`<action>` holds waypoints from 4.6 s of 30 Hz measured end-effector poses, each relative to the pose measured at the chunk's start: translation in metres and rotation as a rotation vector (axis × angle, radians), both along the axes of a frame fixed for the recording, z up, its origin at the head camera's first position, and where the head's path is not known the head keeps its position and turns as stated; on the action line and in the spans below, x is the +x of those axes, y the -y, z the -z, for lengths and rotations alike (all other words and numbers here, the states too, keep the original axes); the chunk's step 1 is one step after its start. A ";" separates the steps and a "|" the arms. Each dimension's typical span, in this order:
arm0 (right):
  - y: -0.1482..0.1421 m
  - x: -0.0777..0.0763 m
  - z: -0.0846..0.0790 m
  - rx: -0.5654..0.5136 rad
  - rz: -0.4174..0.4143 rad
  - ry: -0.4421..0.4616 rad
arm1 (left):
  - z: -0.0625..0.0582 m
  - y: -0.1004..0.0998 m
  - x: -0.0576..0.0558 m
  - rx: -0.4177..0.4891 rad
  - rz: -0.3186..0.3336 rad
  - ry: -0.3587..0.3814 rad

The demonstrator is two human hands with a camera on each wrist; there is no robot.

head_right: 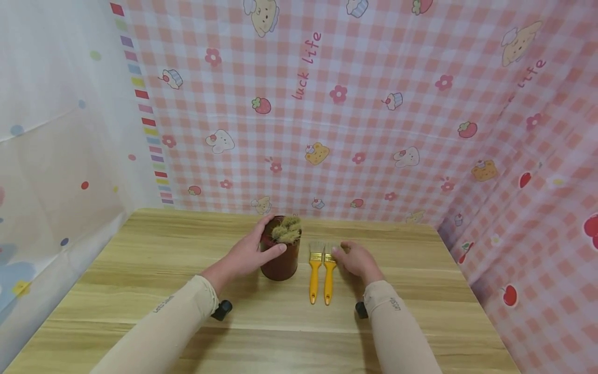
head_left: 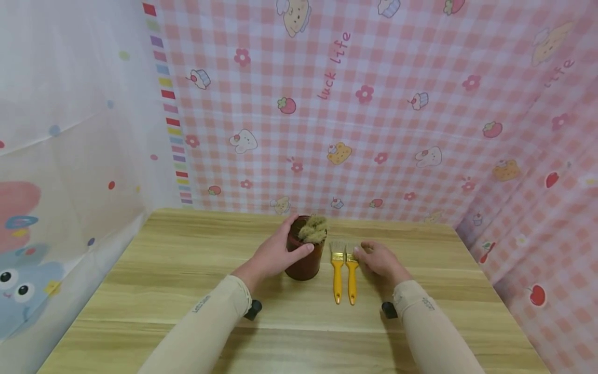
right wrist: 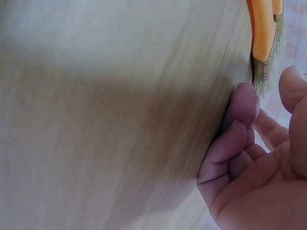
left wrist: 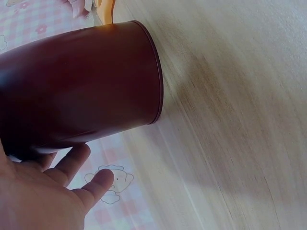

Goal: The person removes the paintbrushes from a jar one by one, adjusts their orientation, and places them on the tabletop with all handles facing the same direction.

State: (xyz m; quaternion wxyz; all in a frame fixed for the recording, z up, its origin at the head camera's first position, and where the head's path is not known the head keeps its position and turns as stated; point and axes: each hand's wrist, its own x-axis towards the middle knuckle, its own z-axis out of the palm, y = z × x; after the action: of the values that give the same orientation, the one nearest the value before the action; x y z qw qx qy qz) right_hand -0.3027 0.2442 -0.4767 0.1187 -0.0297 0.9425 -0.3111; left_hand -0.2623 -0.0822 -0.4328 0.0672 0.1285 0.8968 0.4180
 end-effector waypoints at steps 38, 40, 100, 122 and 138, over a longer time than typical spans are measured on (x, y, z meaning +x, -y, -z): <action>-0.002 0.005 0.002 -0.062 -0.003 0.000 | 0.000 0.000 0.001 0.007 0.009 -0.018; -0.006 0.006 0.001 -0.111 -0.010 0.009 | 0.000 0.000 0.001 0.008 0.009 -0.019; 0.113 0.007 -0.083 -0.110 -0.266 -0.263 | -0.002 0.002 0.002 0.026 0.027 -0.026; 0.114 0.006 -0.098 -0.315 -0.132 -0.223 | 0.001 0.002 0.000 0.023 0.021 -0.026; 0.067 0.009 -0.142 -0.627 0.086 -0.518 | 0.000 0.001 0.001 0.005 0.003 0.005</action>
State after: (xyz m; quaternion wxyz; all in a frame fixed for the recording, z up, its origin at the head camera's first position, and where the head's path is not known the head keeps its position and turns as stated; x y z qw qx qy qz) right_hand -0.2936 0.1776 -0.3343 -0.1503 -0.1025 0.8012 -0.5702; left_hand -0.2613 -0.0833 -0.4332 0.0695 0.1292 0.8953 0.4206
